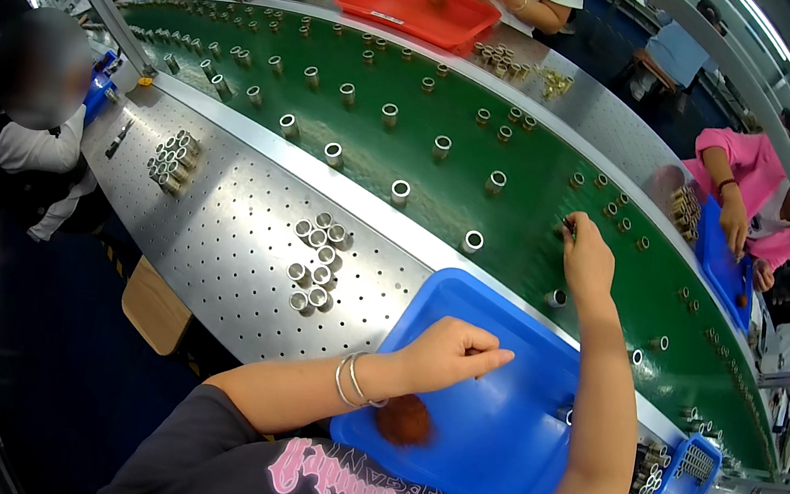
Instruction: The person uses a pair of pliers to manipulate small cylindrical metal parts over a blue tray. They repeatedly pick up a metal cylinder, use the pliers to adjust or insert a component, and then place the finished part onto a green conveyor belt. The process is repetitive and involves handling multiple identical metal pieces.
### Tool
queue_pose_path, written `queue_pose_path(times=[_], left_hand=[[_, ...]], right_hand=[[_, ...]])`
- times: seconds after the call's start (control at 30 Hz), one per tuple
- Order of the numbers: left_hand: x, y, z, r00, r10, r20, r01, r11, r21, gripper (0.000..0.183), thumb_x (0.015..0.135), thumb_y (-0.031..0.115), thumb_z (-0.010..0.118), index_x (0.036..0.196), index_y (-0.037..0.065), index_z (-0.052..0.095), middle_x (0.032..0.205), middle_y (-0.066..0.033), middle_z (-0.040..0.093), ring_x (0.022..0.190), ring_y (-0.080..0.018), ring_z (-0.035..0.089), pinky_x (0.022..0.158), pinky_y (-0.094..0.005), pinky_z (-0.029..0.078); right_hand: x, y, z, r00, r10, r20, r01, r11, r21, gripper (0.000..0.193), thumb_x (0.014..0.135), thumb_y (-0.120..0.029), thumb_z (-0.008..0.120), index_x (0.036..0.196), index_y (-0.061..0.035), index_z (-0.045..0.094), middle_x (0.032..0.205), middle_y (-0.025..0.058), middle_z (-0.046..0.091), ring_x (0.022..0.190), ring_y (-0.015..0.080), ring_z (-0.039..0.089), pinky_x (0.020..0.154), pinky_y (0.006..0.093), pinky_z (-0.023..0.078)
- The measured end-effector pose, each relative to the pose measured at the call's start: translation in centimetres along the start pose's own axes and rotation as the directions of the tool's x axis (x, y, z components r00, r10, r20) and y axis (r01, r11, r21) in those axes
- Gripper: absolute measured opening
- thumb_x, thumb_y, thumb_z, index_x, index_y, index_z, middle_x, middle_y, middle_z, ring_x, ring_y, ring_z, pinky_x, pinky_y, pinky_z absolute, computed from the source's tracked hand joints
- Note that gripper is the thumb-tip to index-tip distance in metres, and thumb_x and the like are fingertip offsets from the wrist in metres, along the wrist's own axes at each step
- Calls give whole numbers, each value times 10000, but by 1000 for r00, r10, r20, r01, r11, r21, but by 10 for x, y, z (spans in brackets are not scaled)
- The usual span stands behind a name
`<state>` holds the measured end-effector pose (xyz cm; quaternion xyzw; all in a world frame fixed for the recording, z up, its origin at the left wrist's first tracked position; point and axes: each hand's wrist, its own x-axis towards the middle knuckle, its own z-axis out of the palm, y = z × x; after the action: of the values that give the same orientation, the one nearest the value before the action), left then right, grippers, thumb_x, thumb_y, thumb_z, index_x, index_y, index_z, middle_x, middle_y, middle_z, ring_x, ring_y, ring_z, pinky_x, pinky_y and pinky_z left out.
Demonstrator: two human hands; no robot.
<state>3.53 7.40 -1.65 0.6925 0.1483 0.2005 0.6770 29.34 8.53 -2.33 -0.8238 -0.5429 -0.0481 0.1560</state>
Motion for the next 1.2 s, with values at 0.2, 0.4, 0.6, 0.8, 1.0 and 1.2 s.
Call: queue_pose_path(times=[0.2, 0.4, 0.6, 0.8, 1.0, 1.2], left_hand=[[4, -2, 2, 997, -34, -69, 27, 995, -101, 221, 878, 183, 574, 740, 12, 597, 633, 20, 537, 603, -28, 447, 522, -206, 365], [10, -1, -6, 990, -98, -99, 58, 936, -347, 130, 897, 129, 528, 955, 38, 600, 764, 22, 527, 678, -49, 475, 618, -184, 400], [8, 12, 6, 999, 28, -21, -32, 977, -210, 279, 847, 56, 585, 1119, 8, 544, 944, -37, 572, 854, -90, 548, 751, -214, 463], [2, 22, 10, 986, -56, 155, 92, 968, -235, 386, 822, 2, 605, 1199, 21, 522, 1051, -80, 594, 957, -137, 590, 844, -245, 477], [2, 24, 11, 994, -64, 88, 85, 961, -263, 406, 822, 4, 607, 1216, 23, 511, 1053, -86, 597, 951, -121, 586, 843, -237, 472], [6, 32, 9, 996, -46, -70, 19, 939, -343, 428, 829, -4, 585, 1244, 21, 485, 1062, -84, 587, 948, -140, 576, 853, -261, 455]], right_hand=[[-11, -10, -13, 998, 51, -39, -38, 962, 269, 182, 855, -203, 550, 956, -68, 619, 932, 124, 633, 874, 319, 595, 737, 378, 466], [-89, -48, -72, 960, 172, 221, -279, 525, 804, 178, 858, -148, 584, 956, -2, 606, 836, 22, 606, 750, 96, 546, 687, 248, 443], [-154, -57, -80, 964, 106, 246, -267, 368, 891, 178, 859, -131, 575, 960, 13, 599, 859, 37, 609, 815, 99, 552, 745, 246, 438], [-175, -62, -78, 966, 97, 241, -260, 405, 877, 166, 865, -130, 558, 957, 4, 594, 855, 50, 611, 819, 102, 550, 755, 254, 439], [-169, -67, -91, 987, 117, 106, -149, 469, 870, 166, 872, -118, 543, 989, -6, 580, 838, 42, 597, 816, 110, 552, 753, 250, 430], [-158, -66, -125, 959, 205, 196, -264, 397, 879, 135, 868, -119, 562, 910, -2, 614, 719, -1, 570, 661, 75, 511, 596, 220, 403]])
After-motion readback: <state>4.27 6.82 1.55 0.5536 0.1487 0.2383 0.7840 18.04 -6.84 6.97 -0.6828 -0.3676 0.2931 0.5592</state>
